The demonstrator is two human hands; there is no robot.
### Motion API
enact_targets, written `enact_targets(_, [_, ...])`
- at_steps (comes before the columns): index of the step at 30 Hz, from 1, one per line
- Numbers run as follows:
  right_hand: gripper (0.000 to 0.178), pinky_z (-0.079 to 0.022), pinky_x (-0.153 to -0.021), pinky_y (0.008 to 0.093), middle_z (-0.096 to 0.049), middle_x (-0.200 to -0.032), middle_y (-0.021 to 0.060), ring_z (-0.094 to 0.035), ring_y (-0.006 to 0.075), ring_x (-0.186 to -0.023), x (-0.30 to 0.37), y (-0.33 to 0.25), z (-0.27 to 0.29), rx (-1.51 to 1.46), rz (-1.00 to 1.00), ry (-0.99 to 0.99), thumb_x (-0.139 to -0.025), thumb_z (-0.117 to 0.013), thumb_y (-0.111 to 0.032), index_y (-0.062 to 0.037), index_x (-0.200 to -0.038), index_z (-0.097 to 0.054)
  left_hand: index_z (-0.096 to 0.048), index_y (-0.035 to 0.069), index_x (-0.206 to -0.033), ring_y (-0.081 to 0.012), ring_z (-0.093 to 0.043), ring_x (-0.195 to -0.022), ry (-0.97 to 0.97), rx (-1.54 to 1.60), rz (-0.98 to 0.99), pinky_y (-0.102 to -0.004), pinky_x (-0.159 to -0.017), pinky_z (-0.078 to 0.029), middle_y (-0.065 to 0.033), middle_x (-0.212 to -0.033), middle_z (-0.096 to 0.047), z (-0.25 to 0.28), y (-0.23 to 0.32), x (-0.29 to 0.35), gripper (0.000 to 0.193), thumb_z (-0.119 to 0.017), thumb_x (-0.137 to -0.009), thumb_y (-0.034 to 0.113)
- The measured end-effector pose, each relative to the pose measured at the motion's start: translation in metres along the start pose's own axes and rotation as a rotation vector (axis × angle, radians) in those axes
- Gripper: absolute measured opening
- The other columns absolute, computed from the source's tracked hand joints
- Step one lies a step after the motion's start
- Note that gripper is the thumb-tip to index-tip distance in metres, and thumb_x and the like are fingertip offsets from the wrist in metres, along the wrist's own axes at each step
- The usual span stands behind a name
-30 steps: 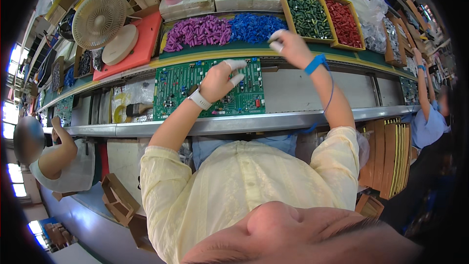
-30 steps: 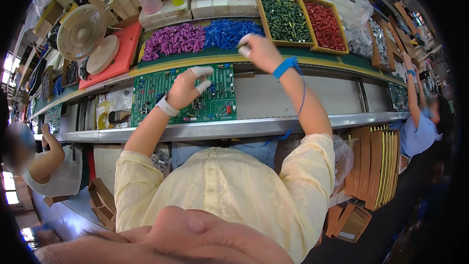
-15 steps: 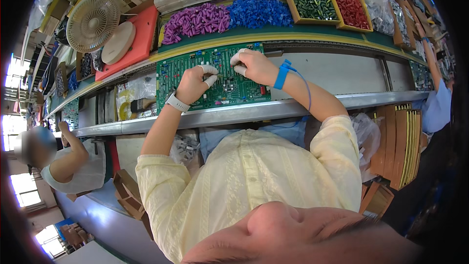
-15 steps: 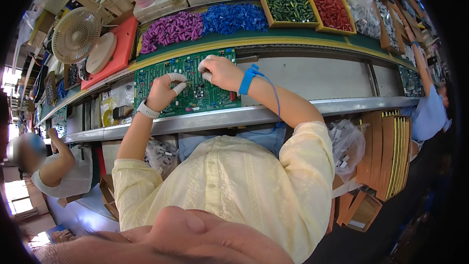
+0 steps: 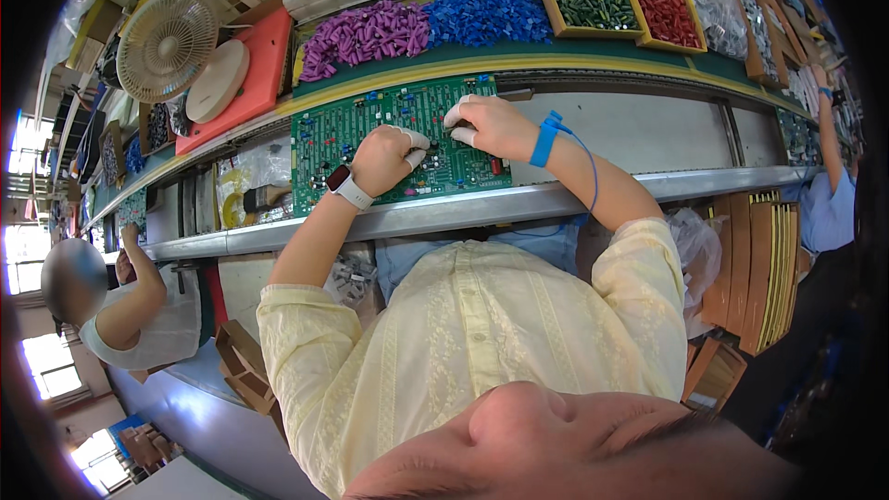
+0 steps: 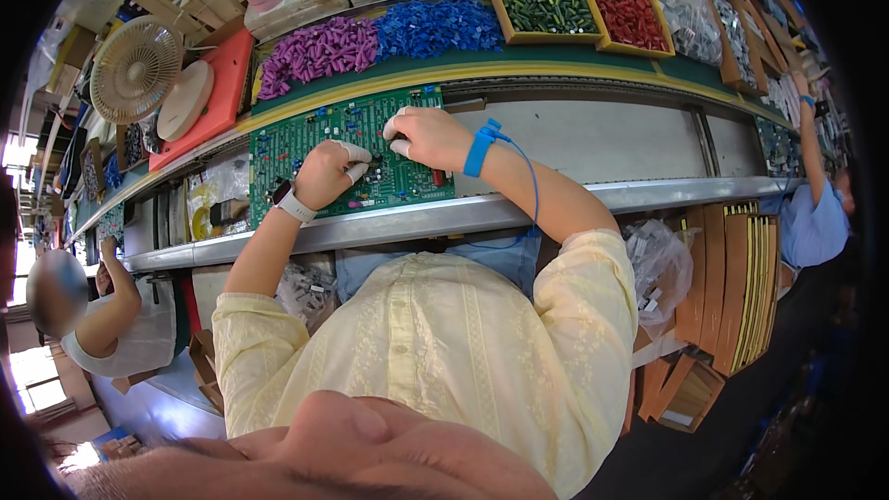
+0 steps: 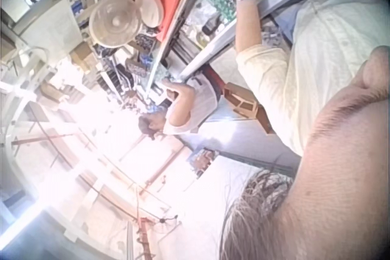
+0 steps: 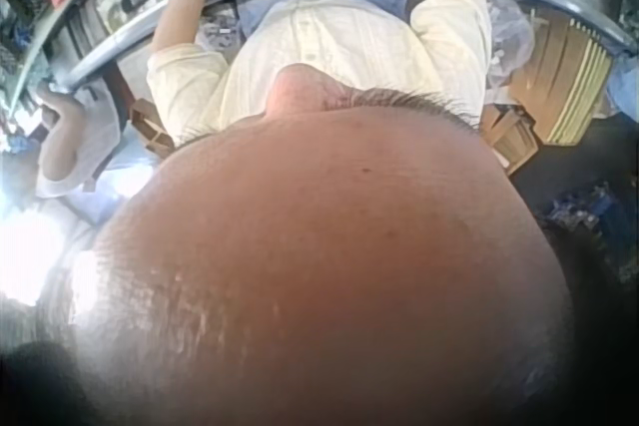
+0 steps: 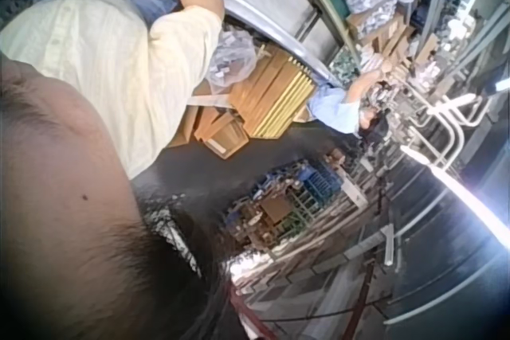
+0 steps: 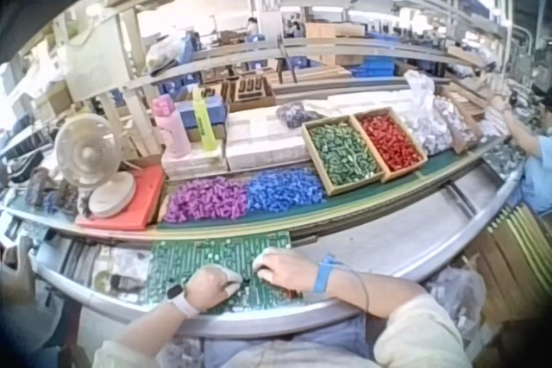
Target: The recorder manually places small electronic components onto a green printed circuit board (PCB) on a production line.
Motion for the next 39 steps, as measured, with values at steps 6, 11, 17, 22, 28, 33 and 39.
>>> enact_targets(6, [0.019,-0.043,-0.076,0.0395,-0.059,-0.090,0.0100,-0.055,0.0282,-0.086,-0.001,0.006,-0.005,0.096,0.023,-0.050,-0.076,-0.062,-0.014,-0.0073,-0.093,-0.061,-0.066,0.008,-0.079,-0.0276,-0.058,-0.070,-0.032,-0.107,-0.068,-0.0376,-0.068,-0.046,-0.0098,-0.071,-0.062,-0.003,0.004,-0.004,0.010,-0.062,-0.070,0.011])
enact_targets(11, [0.014,-0.039,-0.079,0.0399,-0.060,-0.087,0.0075,-0.055,0.0244,-0.089,-0.001,0.005,-0.007,0.155,0.024,-0.045,-0.076,-0.060,-0.016,-0.0091,-0.087,-0.064,-0.064,0.009,-0.079,-0.0262,-0.056,-0.071,-0.066,-0.192,-0.148,-0.0374,-0.067,-0.045,-0.0070,-0.073,-0.060,-0.004,0.009,-0.009,0.011,-0.063,-0.068,0.010])
enact_targets(17, [0.014,-0.037,-0.078,0.0378,-0.060,-0.086,0.0057,-0.055,0.0228,-0.089,-0.003,0.002,-0.008,0.180,0.034,-0.048,-0.074,-0.060,-0.013,-0.0105,-0.088,-0.064,-0.065,0.011,-0.082,-0.0256,-0.057,-0.072,-0.137,-0.267,-0.230,-0.0361,-0.068,-0.045,-0.0064,-0.075,-0.061,-0.011,0.017,-0.009,0.014,-0.063,-0.069,0.011])
enact_targets(22, [0.013,-0.035,-0.081,0.0380,-0.060,-0.087,0.0053,-0.054,0.0235,-0.088,-0.002,0.001,-0.014,0.193,0.084,-0.049,-0.073,-0.059,-0.010,-0.0104,-0.086,-0.064,-0.065,0.011,-0.094,-0.0269,-0.058,-0.073,0.022,-0.119,-0.103,-0.0366,-0.067,-0.046,-0.0084,-0.078,-0.062,0.023,0.021,0.010,0.021,-0.064,-0.073,0.014])
enact_targets(28, [0.012,-0.034,-0.084,0.0384,-0.060,-0.086,0.0046,-0.054,0.0230,-0.087,-0.004,0.002,-0.019,0.170,0.106,0.001,-0.073,-0.057,-0.008,-0.0109,-0.083,-0.063,-0.064,0.009,-0.100,-0.0267,-0.059,-0.074,0.182,-0.033,0.122,-0.0348,-0.067,-0.048,-0.0124,-0.082,-0.063,0.060,0.005,0.100,0.026,-0.064,-0.075,0.016])
enact_targets(33, [0.012,-0.033,-0.084,0.0381,-0.060,-0.086,0.0022,-0.054,0.0213,-0.086,-0.006,0.003,-0.019,0.213,0.131,-0.013,-0.073,-0.057,-0.007,-0.0120,-0.081,-0.063,-0.065,0.003,-0.096,-0.0288,-0.059,-0.062,0.091,0.165,0.604,-0.0337,-0.059,-0.047,-0.0170,-0.079,-0.063,0.071,-0.021,0.186,0.024,-0.065,-0.074,0.014])
enact_targets(39, [0.015,-0.033,-0.086,0.0376,-0.060,-0.088,0.0028,-0.054,0.0222,-0.088,-0.007,-0.001,-0.018,0.174,0.126,-0.023,-0.072,-0.056,-0.002,-0.0120,-0.081,-0.063,-0.066,0.000,-0.083,-0.0338,-0.057,-0.061,-0.089,0.021,0.824,-0.0391,-0.058,-0.046,-0.0196,-0.067,-0.058,0.057,-0.041,0.261,0.018,-0.064,-0.072,0.014])
Point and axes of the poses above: each hand's wrist, its own x-axis away from the middle knuckle, its own z-axis out of the back of the hand, y = z × x, the point moved 5 cm from there along -x, towards the middle knuckle
